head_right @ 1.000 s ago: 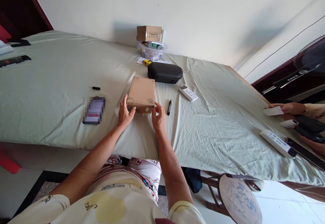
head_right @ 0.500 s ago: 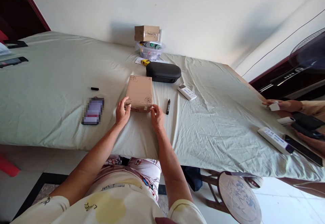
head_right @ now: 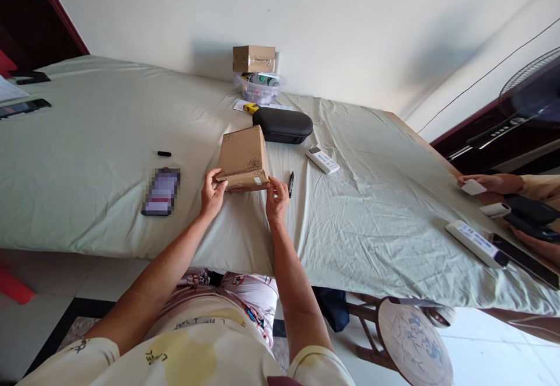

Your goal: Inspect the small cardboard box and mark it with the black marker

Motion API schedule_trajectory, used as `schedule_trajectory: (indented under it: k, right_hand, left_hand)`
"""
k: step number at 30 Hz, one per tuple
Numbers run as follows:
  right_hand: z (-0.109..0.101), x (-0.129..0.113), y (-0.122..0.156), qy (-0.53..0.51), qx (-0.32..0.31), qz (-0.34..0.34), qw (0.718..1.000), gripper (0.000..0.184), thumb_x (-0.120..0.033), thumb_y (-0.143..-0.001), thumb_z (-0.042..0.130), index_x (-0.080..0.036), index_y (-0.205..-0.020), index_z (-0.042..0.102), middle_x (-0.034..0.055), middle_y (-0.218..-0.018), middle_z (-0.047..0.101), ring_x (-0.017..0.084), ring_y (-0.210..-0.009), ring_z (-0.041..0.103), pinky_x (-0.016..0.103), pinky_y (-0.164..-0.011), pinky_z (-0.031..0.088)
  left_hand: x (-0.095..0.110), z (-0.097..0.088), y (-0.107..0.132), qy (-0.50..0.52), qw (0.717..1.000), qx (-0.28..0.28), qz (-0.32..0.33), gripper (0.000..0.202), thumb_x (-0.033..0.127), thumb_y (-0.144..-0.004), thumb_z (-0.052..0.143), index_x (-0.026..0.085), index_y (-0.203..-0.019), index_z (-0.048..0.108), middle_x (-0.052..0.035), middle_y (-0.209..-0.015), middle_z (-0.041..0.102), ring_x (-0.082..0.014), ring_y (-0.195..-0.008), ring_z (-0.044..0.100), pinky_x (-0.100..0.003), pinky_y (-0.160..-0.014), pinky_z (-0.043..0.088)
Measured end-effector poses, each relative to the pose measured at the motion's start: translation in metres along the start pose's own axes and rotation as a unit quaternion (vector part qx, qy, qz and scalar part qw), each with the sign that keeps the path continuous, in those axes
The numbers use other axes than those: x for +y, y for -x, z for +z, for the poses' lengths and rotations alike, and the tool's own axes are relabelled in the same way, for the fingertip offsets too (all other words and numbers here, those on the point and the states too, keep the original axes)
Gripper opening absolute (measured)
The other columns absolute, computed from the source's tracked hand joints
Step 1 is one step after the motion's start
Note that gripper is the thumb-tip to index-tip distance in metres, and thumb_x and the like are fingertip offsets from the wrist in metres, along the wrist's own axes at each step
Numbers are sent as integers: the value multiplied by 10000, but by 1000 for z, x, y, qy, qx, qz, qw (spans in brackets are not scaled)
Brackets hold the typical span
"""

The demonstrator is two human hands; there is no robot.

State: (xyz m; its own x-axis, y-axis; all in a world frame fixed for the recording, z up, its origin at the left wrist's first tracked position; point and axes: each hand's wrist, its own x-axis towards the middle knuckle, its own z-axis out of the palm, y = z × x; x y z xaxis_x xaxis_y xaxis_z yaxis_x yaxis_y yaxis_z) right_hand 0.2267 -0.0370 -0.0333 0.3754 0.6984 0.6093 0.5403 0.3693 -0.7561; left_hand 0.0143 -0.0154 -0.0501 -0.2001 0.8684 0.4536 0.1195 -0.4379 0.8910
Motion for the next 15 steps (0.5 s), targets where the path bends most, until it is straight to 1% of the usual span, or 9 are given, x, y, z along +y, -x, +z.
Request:
schedule_trajectory:
  k: [3,7,9,12,14,15]
  right_hand:
    - [2,3,0,-25,-11,44,999,387,-503,-985,616,-198,-1161,778,96,-1065,778,192,-935,720,357,-849,612]
    - [4,6,0,-95,-41,114,988,410,-526,-957,648,-210,-1194,760,39,-941,778,155,-786,711,334,-796,620]
    - [5,6,1,-117,-38,122,985,406,-533,-951,659,-215,-1185,752,26,-901,767,150,-766,710,325,-780,617]
    - [6,4,1,-142,-34,115,983,405,-549,-940,676,-226,-1179,726,11,-852,749,145,-743,699,304,-731,603]
    - [8,3,3,-162,-46,113,979,467,-553,-918,711,-244,-1266,679,-4,-835,746,141,-720,692,286,-691,587]
    - [9,2,4,-171,-56,115,977,531,-553,-908,727,-255,-1339,638,-11,-833,747,138,-706,690,277,-671,578]
  left_hand:
    - [-2,0,-1,44,999,12,-15,565,663,-991,605,237,-1359,551,-131,-1342,656,-220,-1087,713,-340,-937,597]
    - [-2,0,-3,95,995,25,-36,654,736,-926,668,247,-1344,551,-116,-1324,658,-207,-1056,710,-294,-853,596]
    - [-2,1,-3,116,992,27,-43,675,750,-895,702,250,-1327,564,-106,-1287,668,-198,-1023,709,-271,-808,591]
    - [0,1,-3,145,987,20,-60,689,751,-858,747,254,-1301,567,-98,-1254,674,-191,-989,710,-249,-743,591]
    - [1,2,-2,158,985,6,-75,687,745,-842,767,258,-1281,561,-97,-1250,674,-202,-1004,716,-255,-730,608]
    - [1,3,-1,163,983,-3,-83,684,743,-837,774,260,-1272,558,-96,-1245,675,-211,-1017,721,-265,-733,620]
